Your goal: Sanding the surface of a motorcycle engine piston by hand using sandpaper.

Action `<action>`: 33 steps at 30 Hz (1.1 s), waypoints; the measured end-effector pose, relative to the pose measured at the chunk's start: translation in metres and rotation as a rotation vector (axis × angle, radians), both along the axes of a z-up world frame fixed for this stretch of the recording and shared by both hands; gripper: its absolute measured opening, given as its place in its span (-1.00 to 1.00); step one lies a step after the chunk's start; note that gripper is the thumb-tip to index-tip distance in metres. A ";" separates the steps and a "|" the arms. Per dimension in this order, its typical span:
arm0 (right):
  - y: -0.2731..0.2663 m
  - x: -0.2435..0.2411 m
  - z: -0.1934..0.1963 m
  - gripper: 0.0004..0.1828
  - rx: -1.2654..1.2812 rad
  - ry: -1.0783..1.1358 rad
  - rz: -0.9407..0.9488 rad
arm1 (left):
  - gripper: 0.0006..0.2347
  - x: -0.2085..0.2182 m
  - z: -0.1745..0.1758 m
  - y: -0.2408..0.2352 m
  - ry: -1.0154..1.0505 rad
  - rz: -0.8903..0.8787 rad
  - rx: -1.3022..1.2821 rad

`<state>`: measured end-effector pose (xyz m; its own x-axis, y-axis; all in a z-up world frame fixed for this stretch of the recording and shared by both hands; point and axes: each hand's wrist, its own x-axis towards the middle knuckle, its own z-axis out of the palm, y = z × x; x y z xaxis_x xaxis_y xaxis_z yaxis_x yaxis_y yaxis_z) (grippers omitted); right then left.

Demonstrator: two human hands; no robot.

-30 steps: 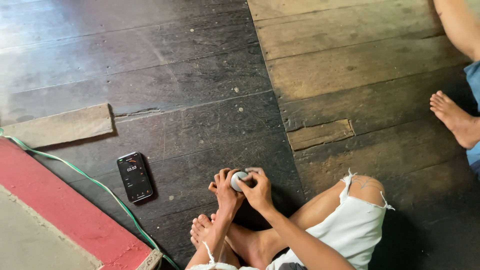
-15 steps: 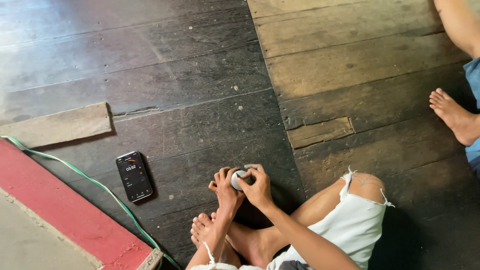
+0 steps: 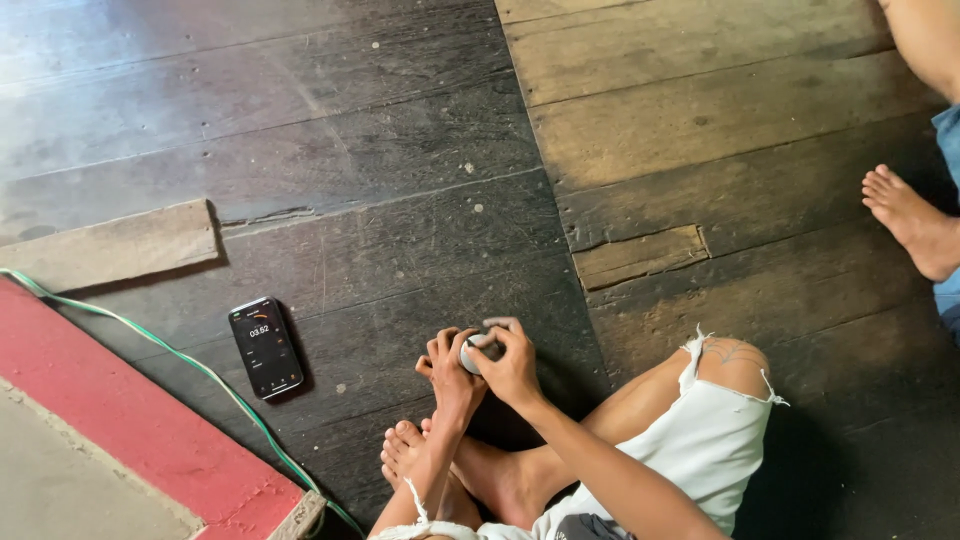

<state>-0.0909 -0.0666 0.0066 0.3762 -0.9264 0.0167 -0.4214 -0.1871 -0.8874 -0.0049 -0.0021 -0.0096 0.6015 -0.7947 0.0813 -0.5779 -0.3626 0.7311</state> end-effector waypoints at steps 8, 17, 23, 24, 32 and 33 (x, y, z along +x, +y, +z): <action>-0.008 -0.005 0.000 -0.80 -0.037 0.021 -0.031 | -0.52 0.000 -0.022 0.000 -0.024 0.008 -0.007; -0.050 -0.005 0.004 -0.83 0.103 -0.098 -0.027 | -0.37 0.001 -0.018 0.004 0.048 0.011 -0.023; -0.019 -0.056 -0.001 -0.78 0.235 -0.059 -0.076 | -0.38 0.002 -0.009 0.003 0.068 0.026 -0.045; -0.011 -0.062 0.001 -0.76 0.302 -0.105 -0.086 | -0.39 0.002 -0.007 0.003 0.074 0.024 -0.050; -0.004 -0.060 0.013 -0.82 0.479 -0.172 -0.082 | -0.38 -0.001 -0.022 0.008 0.047 0.051 -0.058; -0.009 -0.056 0.013 -0.79 0.475 -0.178 -0.079 | -0.38 0.002 -0.021 0.004 0.037 0.043 -0.061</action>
